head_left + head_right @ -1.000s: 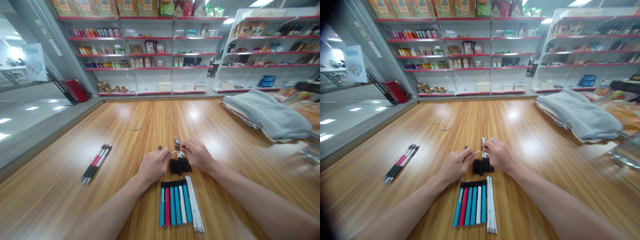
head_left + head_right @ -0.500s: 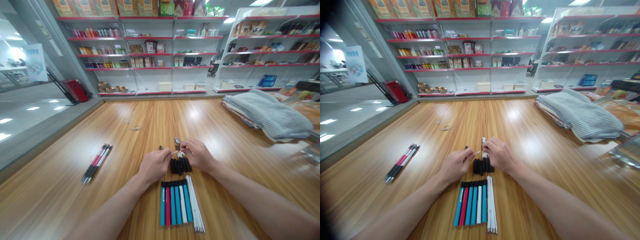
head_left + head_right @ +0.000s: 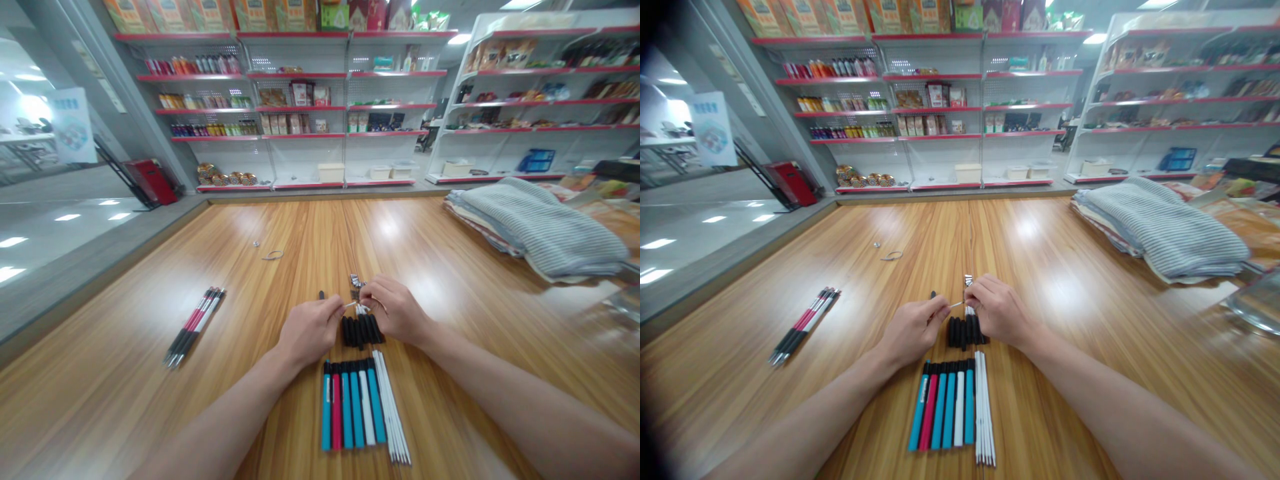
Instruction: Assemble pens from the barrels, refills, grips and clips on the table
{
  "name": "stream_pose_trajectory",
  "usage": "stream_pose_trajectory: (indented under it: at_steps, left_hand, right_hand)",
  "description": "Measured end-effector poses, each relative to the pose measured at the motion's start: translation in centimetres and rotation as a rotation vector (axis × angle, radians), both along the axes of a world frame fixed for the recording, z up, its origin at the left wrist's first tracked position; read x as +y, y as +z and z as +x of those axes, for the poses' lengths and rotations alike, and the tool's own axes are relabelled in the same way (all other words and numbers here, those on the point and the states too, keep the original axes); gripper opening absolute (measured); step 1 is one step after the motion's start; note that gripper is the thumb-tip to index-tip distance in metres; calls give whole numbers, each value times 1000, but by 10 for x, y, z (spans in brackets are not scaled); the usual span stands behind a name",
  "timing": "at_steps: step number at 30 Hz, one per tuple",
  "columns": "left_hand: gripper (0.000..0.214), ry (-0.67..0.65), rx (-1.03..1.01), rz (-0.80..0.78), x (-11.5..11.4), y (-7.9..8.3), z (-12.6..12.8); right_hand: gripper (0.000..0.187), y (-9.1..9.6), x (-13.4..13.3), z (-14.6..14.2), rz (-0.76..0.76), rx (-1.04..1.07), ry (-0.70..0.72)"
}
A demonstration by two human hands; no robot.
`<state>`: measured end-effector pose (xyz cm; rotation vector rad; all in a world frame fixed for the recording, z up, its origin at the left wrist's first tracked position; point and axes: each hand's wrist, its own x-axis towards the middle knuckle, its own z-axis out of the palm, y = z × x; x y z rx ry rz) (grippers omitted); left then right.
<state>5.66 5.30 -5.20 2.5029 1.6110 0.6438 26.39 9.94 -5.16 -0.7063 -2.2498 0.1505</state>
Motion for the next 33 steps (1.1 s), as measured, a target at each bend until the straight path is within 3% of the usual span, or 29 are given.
stream_pose_trajectory:
  at_steps: [21,27,33]
  left_hand:
    - [21,-92,-39,6,0,-3,0]
    - [23,5,-171,39,0,-1,-2]
    - [25,58,-275,33,1,0,-3]
  right_hand:
    - [9,-6,-3,-7,11,12,100]
    - [29,-2,-6,-4,-22,140,46]
    - [21,3,-19,-9,-51,-77,174]
